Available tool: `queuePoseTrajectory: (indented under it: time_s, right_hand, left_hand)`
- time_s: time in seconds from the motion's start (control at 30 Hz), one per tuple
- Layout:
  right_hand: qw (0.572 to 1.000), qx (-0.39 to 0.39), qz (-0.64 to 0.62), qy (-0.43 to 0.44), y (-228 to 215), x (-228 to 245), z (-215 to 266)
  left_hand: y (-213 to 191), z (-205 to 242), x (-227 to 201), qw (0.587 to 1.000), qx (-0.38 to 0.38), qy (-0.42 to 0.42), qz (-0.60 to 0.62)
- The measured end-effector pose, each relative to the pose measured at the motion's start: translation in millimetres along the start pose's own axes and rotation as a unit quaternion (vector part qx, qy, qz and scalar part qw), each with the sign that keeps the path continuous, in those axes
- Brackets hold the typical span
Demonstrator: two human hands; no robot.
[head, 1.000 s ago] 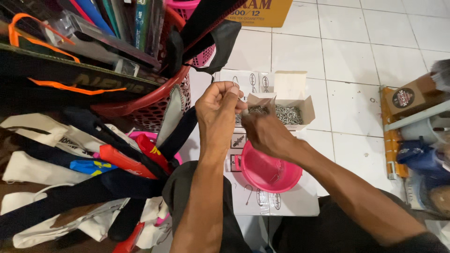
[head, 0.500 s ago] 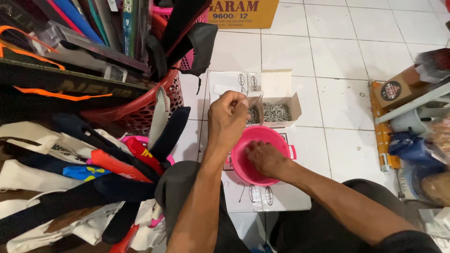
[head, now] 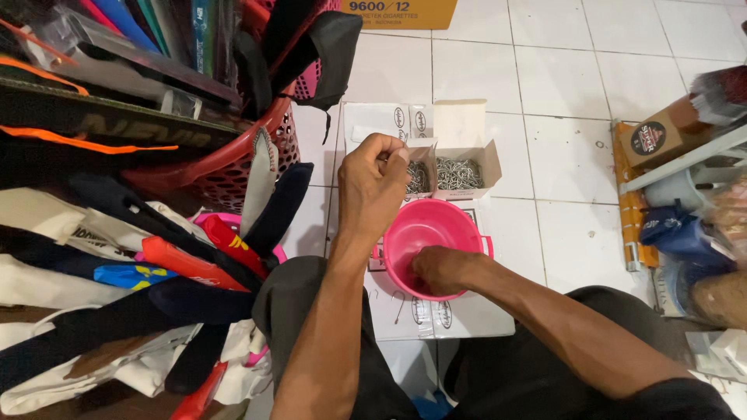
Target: The person sits on the floor and repeatedly picks up small metal hooks from a pink bowl, then attaches them to a metal wire held in the left hand. The person continues this process throughout the clip, adding hooks to the wire one by one.
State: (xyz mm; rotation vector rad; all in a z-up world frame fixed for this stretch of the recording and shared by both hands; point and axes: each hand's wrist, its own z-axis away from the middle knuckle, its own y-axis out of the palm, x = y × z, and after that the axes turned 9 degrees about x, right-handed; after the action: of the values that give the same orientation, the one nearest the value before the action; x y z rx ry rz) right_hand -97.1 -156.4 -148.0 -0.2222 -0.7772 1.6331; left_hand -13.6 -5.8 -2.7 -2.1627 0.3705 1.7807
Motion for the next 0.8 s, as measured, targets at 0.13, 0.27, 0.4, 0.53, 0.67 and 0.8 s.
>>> queuePoseTrajectory:
  time_s: [0.13, 0.27, 0.4, 0.53, 0.67, 0.8]
  right_hand:
    - [0.996, -0.086, 0.004, -0.004, 38, -22, -35]
    - [0.994, -0.084, 0.069, -0.001, 32, -18, -22]
    - [0.982, -0.125, 0.136, 0.025, 66, -60, -45]
    - [0.974, -0.213, 0.069, 0.021, 65, -46, -49]
    - [0.939, -0.287, -0.163, -0.096, 33, -60, -35]
    - [0.972, -0.231, -0.019, -0.026, -3, -59, -23]
  left_hand:
    - [2, -2, -1, 1.000, 0.005, -0.006, -0.012]
    - [4, -3, 4, 1.000, 0.007, -0.012, -0.019]
    - [2, -2, 1, 1.000, 0.002, -0.012, -0.013]
    - [4, -5, 8, 1.000, 0.007, -0.012, -0.022]
    - [5, -4, 8, 1.000, 0.008, -0.011, -0.019]
    - [1, -5, 7, 1.000, 0.007, -0.004, -0.009]
